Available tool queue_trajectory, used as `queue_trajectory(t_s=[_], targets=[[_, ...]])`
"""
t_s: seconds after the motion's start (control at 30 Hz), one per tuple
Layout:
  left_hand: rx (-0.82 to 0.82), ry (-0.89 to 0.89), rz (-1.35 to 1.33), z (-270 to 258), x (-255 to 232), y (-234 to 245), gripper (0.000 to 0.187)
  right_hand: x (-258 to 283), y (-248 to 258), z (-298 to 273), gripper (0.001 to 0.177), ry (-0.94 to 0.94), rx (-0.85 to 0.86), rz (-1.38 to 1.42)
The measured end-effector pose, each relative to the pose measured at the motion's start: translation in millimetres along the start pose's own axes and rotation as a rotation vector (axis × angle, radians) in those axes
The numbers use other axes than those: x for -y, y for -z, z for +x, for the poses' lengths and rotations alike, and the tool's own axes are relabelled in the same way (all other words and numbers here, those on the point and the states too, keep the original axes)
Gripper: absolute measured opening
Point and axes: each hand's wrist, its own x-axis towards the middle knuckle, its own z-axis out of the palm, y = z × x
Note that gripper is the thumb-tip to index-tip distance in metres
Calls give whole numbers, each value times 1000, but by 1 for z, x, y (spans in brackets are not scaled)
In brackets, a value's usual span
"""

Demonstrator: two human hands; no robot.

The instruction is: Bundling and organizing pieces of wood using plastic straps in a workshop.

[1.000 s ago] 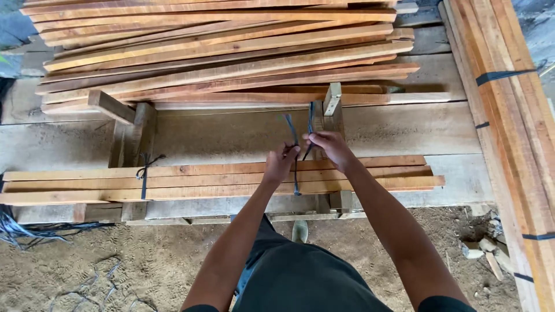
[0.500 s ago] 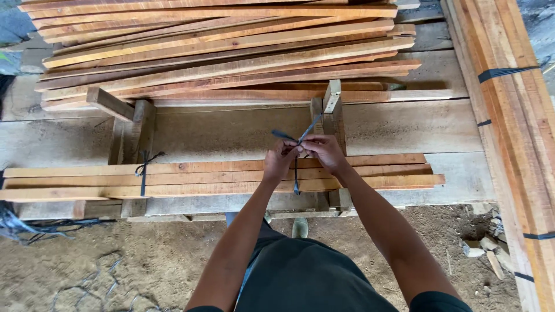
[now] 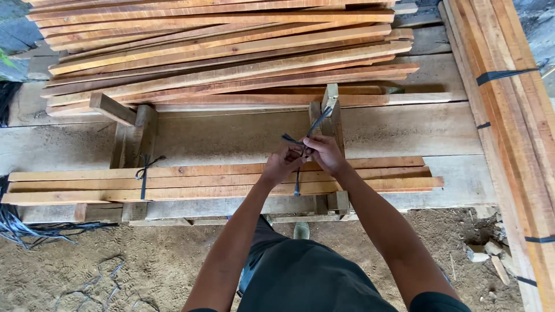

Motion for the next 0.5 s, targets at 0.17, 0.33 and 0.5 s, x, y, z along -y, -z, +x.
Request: queue_trajectory(t_s=[0.17,0.33,0.5], targets=[[1,-13,81,-1,-4,-1,33,47,-8,-21,10,-17,175,-33],[-54,-32,78,3,-2,-5,26,57,9,-30,11,2,339,-445],[-5,55,20,8,1,-2,27,45,9,-40,21,293,332,-849]])
